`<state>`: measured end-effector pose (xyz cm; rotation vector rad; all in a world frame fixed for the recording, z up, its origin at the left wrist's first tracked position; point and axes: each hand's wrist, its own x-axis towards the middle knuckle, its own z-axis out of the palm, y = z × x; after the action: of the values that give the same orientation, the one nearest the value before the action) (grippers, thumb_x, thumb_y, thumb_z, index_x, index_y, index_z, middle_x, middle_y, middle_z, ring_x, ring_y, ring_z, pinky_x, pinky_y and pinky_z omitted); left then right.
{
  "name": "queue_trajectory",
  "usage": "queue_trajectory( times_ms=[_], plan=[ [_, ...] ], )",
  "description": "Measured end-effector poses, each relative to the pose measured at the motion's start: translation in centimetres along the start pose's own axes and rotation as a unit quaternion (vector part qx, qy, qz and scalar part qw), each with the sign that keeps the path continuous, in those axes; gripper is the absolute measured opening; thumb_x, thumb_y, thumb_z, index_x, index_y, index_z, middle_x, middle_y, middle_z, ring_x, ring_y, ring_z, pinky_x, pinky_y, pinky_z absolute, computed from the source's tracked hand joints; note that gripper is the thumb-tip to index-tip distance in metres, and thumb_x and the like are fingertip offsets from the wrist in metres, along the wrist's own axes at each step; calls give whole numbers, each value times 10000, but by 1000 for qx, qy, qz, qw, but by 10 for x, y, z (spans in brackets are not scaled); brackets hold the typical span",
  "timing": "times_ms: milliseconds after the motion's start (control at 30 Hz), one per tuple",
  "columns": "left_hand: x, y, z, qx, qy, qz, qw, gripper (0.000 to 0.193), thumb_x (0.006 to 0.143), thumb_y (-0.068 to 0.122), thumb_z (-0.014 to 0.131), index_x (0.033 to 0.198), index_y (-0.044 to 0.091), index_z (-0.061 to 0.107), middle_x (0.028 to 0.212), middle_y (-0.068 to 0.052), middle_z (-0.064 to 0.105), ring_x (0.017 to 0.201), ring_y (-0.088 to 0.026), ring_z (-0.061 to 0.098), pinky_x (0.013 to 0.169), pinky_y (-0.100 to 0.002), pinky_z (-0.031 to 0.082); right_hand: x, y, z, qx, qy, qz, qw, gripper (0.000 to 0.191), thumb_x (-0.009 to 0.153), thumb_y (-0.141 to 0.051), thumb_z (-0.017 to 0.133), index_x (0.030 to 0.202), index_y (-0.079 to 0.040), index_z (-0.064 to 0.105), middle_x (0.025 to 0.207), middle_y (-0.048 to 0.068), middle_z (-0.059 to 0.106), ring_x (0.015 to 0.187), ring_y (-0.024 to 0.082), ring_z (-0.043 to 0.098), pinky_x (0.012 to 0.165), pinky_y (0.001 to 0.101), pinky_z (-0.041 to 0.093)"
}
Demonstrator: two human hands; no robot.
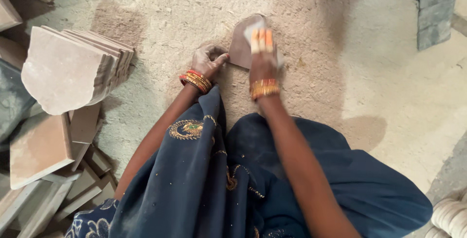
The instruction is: The person sits on the floor and smooths the edges of small stone pieces using a sanding block. They hold each stone with one hand and rub the sanding block along its edges, then place the finished pieces into a nearby basket.
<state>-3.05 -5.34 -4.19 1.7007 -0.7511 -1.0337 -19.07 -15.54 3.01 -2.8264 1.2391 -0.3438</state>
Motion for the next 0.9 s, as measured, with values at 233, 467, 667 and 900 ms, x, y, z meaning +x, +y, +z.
queue_trajectory(
  times_ms=[233, 467, 667, 900],
  plan=[
    [4, -10, 5, -23, 1, 35, 999, 195, 870, 207, 794, 986, 51, 778, 888, -51, 788, 773, -104, 724, 721, -280, 591, -91, 2, -12, -24, -31, -14, 999, 409, 888, -30, 661, 1290, -100, 665, 1309, 215, 695, 1270, 391, 622, 961, 480, 566],
    [-1, 4, 1, -103, -22, -49, 993, 188, 868, 182, 782, 1000, 49, 764, 829, -42, 767, 685, -77, 675, 646, -265, 574, -13, 55, 35, 12, -142, 98, 985, 271, 953, 9, 642, 1205, -61, 715, 1124, 196, 739, 1026, 323, 714, 859, 446, 610],
    [-2, 7, 3, -99, -16, -61, 993, 200, 848, 177, 787, 998, 47, 763, 850, -43, 771, 696, -79, 691, 649, -269, 581, -58, 22, 22, -33, -6, 22, 999, 421, 906, 66, 651, 1311, -49, 675, 1323, 229, 685, 1206, 367, 647, 927, 470, 577],
    [1, -6, 4, -9, 7, 45, 999, 205, 866, 190, 806, 989, 26, 786, 899, -63, 784, 786, -107, 733, 735, -284, 597, -76, 22, 1, 54, -41, 0, 998, 612, 812, 123, 607, 1409, -13, 602, 1348, 290, 638, 1287, 450, 584, 1017, 501, 554]
  ],
)
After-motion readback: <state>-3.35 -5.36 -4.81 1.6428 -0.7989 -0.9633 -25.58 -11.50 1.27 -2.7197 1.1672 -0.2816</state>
